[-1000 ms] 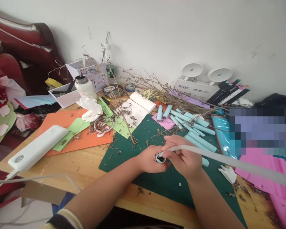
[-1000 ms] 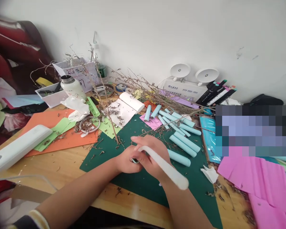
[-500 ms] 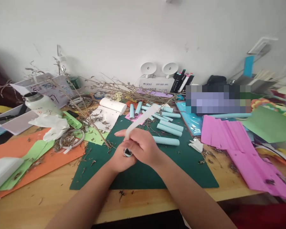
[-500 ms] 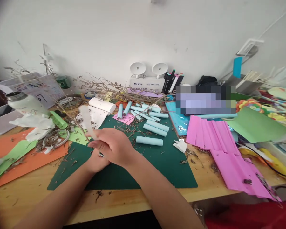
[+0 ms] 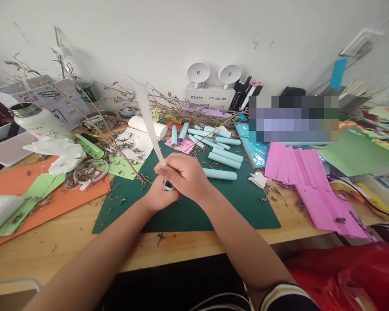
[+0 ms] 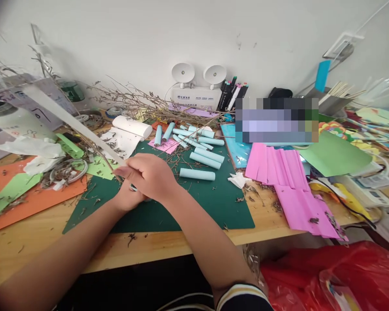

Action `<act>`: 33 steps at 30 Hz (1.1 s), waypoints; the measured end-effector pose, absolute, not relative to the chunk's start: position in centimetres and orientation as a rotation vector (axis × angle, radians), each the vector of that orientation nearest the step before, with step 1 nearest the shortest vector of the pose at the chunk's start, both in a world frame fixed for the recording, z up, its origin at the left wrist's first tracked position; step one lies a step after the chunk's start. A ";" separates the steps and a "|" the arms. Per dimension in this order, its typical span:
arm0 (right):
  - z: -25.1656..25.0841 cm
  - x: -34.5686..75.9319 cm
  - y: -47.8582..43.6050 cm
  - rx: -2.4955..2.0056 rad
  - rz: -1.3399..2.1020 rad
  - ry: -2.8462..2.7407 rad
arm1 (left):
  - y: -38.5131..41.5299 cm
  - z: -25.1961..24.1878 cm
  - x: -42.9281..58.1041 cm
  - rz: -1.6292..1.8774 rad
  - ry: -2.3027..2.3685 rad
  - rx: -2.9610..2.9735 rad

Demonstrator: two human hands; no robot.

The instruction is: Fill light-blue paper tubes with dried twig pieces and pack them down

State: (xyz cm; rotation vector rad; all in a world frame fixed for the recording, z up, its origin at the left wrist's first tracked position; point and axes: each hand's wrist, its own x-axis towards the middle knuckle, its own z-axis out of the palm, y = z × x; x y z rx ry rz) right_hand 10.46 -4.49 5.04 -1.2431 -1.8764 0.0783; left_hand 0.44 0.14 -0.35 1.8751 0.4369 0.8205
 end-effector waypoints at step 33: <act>3.9 11.5 -5.5 -0.980 0.173 -1.851 | 1.0 0.2 -0.2 0.356 0.352 1.589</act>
